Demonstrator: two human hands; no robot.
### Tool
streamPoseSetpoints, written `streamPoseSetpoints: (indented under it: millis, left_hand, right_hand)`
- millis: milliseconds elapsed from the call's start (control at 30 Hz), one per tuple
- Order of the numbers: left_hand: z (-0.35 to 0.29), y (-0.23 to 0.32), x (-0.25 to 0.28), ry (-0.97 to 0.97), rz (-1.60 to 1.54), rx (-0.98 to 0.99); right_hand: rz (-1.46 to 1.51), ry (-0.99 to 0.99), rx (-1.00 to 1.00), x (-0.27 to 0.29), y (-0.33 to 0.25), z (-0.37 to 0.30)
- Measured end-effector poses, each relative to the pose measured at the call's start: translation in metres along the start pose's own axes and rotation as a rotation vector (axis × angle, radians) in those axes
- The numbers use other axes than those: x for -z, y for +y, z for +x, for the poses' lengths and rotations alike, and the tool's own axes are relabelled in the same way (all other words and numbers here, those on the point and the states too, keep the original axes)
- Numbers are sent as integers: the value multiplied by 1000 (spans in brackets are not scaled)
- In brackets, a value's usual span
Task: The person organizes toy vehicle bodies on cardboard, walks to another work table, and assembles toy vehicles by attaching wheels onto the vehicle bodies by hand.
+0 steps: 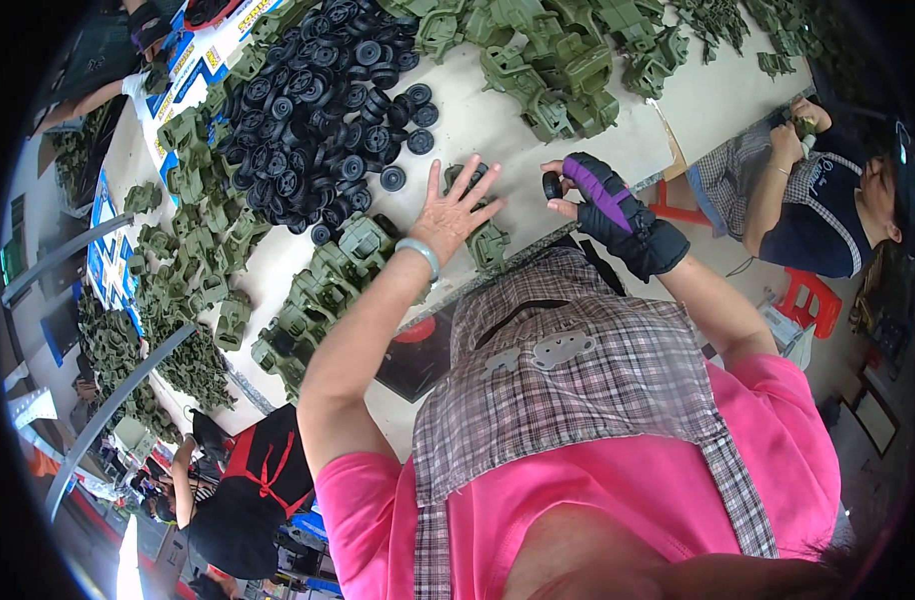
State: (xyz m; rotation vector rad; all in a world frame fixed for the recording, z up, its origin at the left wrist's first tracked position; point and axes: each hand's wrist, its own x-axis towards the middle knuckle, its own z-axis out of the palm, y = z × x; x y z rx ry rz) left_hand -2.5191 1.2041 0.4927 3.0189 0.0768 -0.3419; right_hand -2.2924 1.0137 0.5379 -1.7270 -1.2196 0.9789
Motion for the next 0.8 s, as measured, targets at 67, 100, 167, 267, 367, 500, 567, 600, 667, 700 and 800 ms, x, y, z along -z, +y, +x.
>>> streamPoseSetpoints:
  millis: [67, 100, 167, 267, 367, 500, 567, 600, 667, 700, 800]
  left_hand:
    - [11, -6, 4, -227, 26, -149]
    - [17, -7, 14, -238, 118, -180]
    - [20, -5, 12, -212, 101, -124]
    - [7, -3, 5, -23, 158, -28]
    - [-6, 9, 3, 58, -127, 352]
    - [-18, 47, -19, 157, -162, 589]
    - [-17, 66, -23, 179, -189, 647]
    - [-17, 72, -25, 201, -211, 696]
    - [-16, 76, -29, 190, -251, 726]
    - [-15, 77, -27, 158, -282, 737]
    - [-17, 76, -31, 141, -351, 731]
  right_hand:
    - [-3, -11, -4, 0, 7, -8]
    - [-42, -32, -4, 0, 2, -10]
    - [-64, -91, 7, 0, 4, -13]
    - [-196, -148, 55, 5, -1, -11]
    - [-174, -106, 136, 6, 12, -9]
    - [-189, -93, 96, 3, 5, 7]
    - [-274, -132, 109, 0, 1, 16]
    - [-276, -142, 114, -2, 0, 23]
    - [-391, -212, 269, -9, -5, 36]
    - [-455, -289, 260, -11, -13, 44]
    - [-593, -394, 378, -22, -18, 65]
